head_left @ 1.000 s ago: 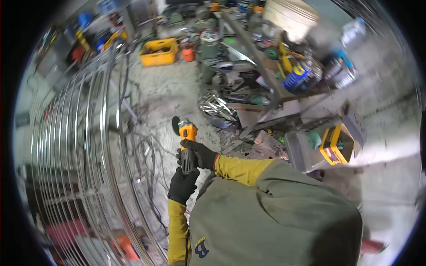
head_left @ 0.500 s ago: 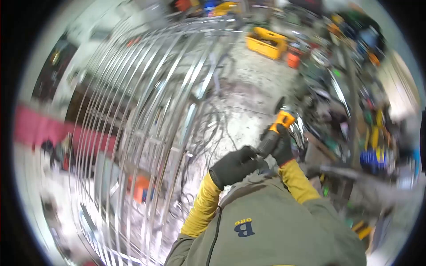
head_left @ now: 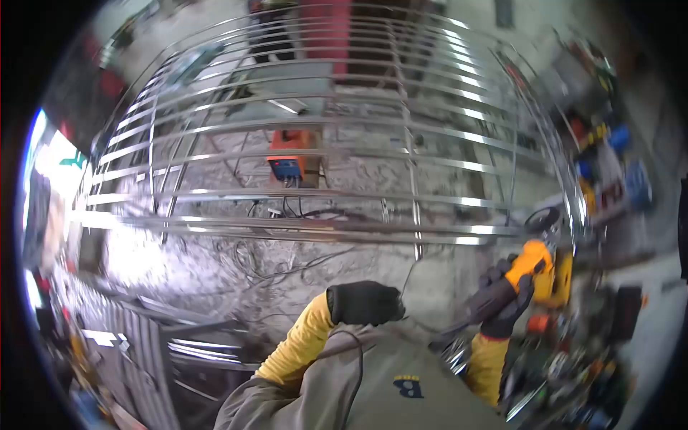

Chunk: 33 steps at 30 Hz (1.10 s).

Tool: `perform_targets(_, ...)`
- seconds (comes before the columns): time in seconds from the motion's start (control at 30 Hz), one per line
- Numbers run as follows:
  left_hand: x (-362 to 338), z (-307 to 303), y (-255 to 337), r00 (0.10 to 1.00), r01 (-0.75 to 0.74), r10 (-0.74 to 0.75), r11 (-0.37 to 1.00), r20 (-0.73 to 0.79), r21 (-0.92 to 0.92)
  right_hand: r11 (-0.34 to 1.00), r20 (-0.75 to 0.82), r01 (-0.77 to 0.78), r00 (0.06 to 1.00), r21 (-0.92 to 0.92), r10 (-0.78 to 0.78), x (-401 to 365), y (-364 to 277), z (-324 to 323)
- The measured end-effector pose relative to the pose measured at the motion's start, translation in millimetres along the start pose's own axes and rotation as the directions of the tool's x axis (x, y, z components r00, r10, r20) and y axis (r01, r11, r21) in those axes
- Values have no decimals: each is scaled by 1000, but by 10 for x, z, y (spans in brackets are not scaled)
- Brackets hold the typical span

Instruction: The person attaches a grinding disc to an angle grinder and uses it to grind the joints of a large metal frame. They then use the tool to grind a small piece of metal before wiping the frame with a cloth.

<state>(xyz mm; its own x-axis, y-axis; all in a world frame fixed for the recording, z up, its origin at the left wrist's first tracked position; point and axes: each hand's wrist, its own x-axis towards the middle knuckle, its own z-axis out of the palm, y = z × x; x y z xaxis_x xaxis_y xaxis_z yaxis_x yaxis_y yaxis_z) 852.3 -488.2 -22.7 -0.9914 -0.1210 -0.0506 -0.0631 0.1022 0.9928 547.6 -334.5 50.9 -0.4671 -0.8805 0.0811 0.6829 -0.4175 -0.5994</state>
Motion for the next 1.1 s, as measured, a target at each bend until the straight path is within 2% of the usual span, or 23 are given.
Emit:
perform_targets(0.03, -36, -3, -37, 994, -63, 67, 997, -83, 41, 998, 35, -55, 998, -12, 56, 119, 44, 63)
perform_targets(0.1, -232, -179, 598, 948, 286, -275, 957, -158, 53, 989, 83, -145, 986, -38, 147, 358, 219, 330)
perform_targets(0.13, -322, -185, 646, 944, 285, -271, 957, -188, 50, 981, 121, -186, 974, -51, 191, 489, 328, 416)
perform_targets(0.23, -542, -123, 767, 828, 396, -458, 886, -323, -241, 946, 222, -299, 921, -126, 321, 820, 645, 554)
perform_targets(0.3, -651, 120, 591, 732, 192, -443, 863, -518, -468, 915, 270, -356, 877, -192, 398, 942, 824, 676)
perform_targets(0.4, -832, 417, 625, 596, 119, -447, 871, -667, -477, 856, 315, -448, 799, -257, 513, 1046, 1115, 700)
perform_targets(0.43, -828, 632, 514, 465, -89, -452, 832, -761, -548, 818, 354, -508, 737, -271, 576, 1091, 1166, 651)
perform_targets(0.5, -782, 940, 817, 195, -108, -494, 848, -847, -519, 723, 373, -597, 619, -349, 691, 1152, 1329, 550)
perform_targets(0.53, -683, 1116, 811, 23, -233, -482, 849, -876, -473, 762, 461, -559, 610, -327, 645, 1131, 1396, 656)
perform_targets(0.57, -402, 1284, 865, -143, -332, -464, 855, -874, -399, 758, 499, -565, 579, -325, 645, 1194, 1272, 684)
perform_targets(0.6, -257, 1438, 932, -239, -418, -483, 834, -842, -360, 737, 510, -584, 545, -339, 666, 1221, 1261, 672)
perform_targets(0.7, 25, 1903, 803, -413, -384, -468, 868, -781, -316, 682, 514, -636, 475, -361, 714, 1330, 1309, 583)
perform_targets(0.77, 217, 2164, 859, -463, -402, -468, 868, -753, -292, 641, 505, -667, 431, -381, 748, 1454, 1309, 502)
perform_targets(0.83, 381, 2496, 1040, -587, -442, -498, 858, -638, -263, 590, 388, -724, 459, -358, 799, 1499, 1419, 487)
perform_targets(0.87, 424, 2654, 1072, -614, -402, -438, 889, -657, -218, 591, 375, -694, 462, -411, 803, 1590, 1489, 426)
perform_targets(0.9, 460, 2798, 1114, -683, -298, -344, 937, -644, -184, 593, 411, -701, 443, -396, 797, 1677, 1581, 373)
perform_targets(0.93, 512, 2966, 1165, -751, -189, -254, 967, -610, -170, 521, 433, -753, 345, -402, 833, 1797, 1670, 370)
perform_targets(0.97, 596, 3119, 1225, -822, -177, -191, 981, -537, -77, 653, 461, -593, 465, -472, 756, 1817, 1719, 361)
perform_targets(1.0, 672, 3259, 1308, -882, -198, -182, 980, -435, -9, 594, 527, -605, 313, -530, 790, 1808, 1660, 472)
perform_targets(1.03, 728, 3519, 1365, -915, -191, -183, 981, -359, -14, 563, 532, -652, 276, -509, 801, 1938, 1755, 434)
perform_targets(1.07, 771, 3726, 1403, -972, -59, -63, 998, -225, -27, 516, 536, -703, 224, -490, 814, 1907, 1749, 483)
perform_targets(1.1, 822, 3823, 1435, -991, 72, 64, 995, -118, -63, 493, 553, -738, 195, -461, 810, 1847, 1691, 525)
